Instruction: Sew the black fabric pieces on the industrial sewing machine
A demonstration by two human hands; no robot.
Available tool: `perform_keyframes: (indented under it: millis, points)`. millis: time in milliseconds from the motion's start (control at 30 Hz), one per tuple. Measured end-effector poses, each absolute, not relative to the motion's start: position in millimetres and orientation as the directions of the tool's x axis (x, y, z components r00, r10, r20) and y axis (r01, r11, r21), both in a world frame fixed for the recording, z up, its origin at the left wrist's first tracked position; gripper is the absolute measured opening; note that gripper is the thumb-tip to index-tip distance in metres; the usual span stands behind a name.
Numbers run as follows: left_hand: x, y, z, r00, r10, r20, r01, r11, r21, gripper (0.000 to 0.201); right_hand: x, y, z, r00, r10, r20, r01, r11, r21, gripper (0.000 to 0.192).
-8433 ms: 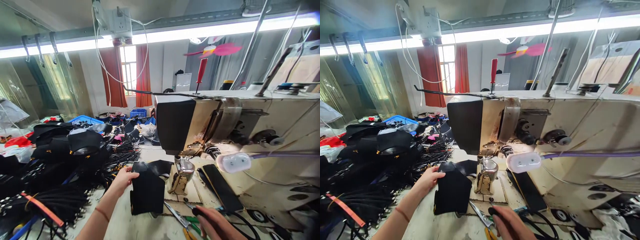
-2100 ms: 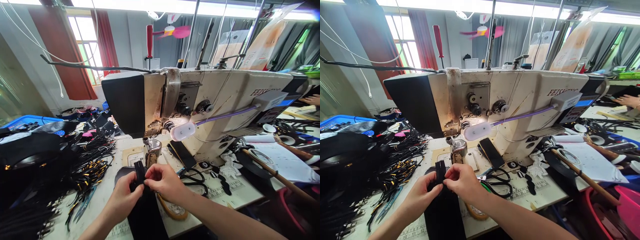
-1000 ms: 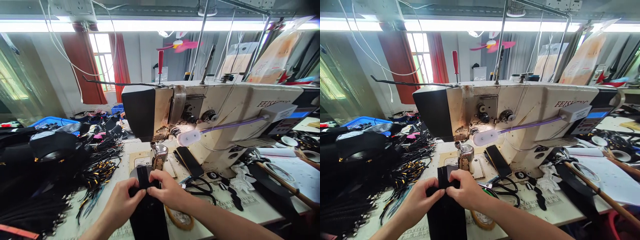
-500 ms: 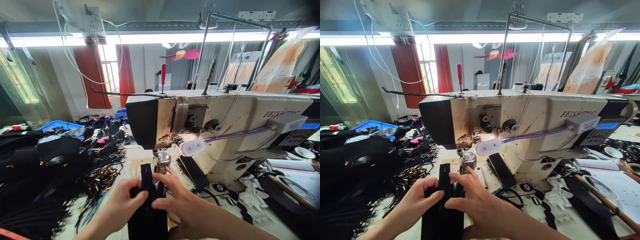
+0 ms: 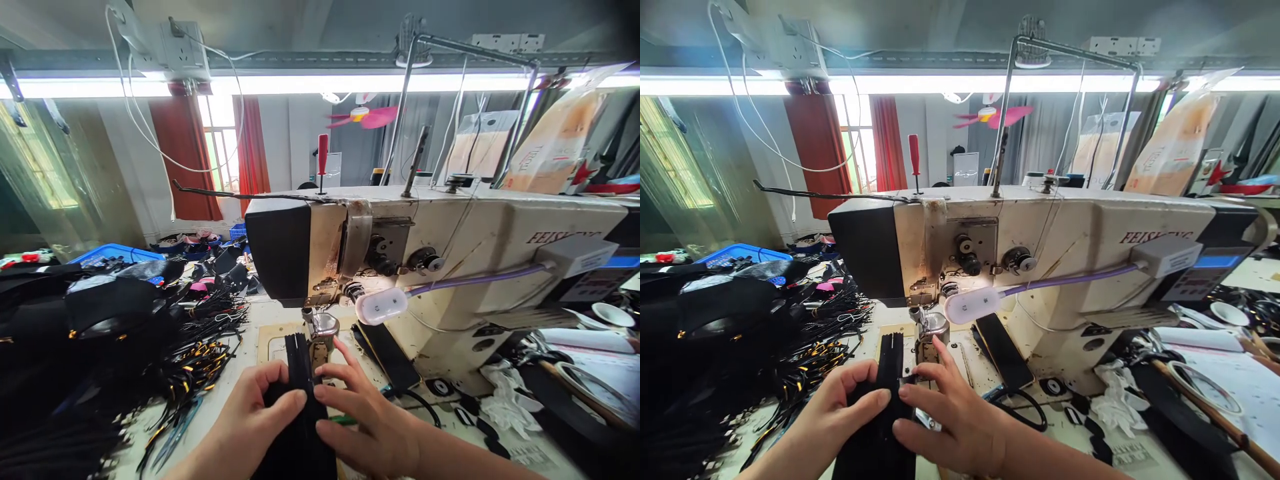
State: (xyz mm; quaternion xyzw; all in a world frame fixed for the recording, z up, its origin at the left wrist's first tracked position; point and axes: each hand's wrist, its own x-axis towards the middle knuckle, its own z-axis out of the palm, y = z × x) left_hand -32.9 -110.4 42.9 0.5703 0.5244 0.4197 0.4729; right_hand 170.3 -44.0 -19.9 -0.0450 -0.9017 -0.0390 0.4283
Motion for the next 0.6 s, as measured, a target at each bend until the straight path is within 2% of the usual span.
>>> perform_keyframes:
  millis: [67, 167, 233, 300, 367, 467, 533, 600]
  points:
    - [-32, -109, 43, 0.117, 0.993, -0.021, 0.117, 0.007, 0.993, 0.039, 171, -44, -17, -0.647, 0.060, 0.760, 0.095, 0.995, 0.002, 0.047]
    - [-27, -107, 40, 0.130, 0.990, -0.056, -0.123, 0.072, 0.990, 0.042, 168, -47, -22, -0.702, 0.045, 0.711, 0.102, 0.994, 0.038, 0.071]
    - [-23, -106, 36, 0.110, 0.987, -0.119, -0.253, 0.143, 0.957, 0.047, 163, -48, -29, -0.689, 0.097, 0.718, 0.124, 0.992, -0.015, 0.084]
    - [-20, -106, 32, 0.079, 0.983, -0.168, -0.313, 0.184, 0.932, 0.052, 158, -48, -33, -0.648, 0.162, 0.745, 0.131, 0.986, -0.100, 0.085]
    - [-18, -106, 31, 0.075, 0.979, -0.188, -0.330, 0.202, 0.922, 0.053, 156, -48, -29, -0.627, 0.170, 0.760, 0.103, 0.985, -0.135, 0.078]
    - [-21, -103, 34, 0.131, 0.975, -0.179, -0.314, 0.212, 0.926, 0.051, 164, -48, -6, -0.659, 0.152, 0.737, 0.093, 0.988, -0.120, 0.069]
    - [-26, -98, 38, 0.176, 0.968, -0.178, -0.231, 0.216, 0.949, 0.046, 175, -48, 16, -0.719, 0.130, 0.683, 0.101, 0.991, -0.082, 0.065]
    - [-30, -92, 41, 0.190, 0.959, -0.212, -0.067, 0.228, 0.971, 0.039, 186, -46, 36, -0.810, 0.066, 0.583, 0.067, 0.998, -0.019, 0.056]
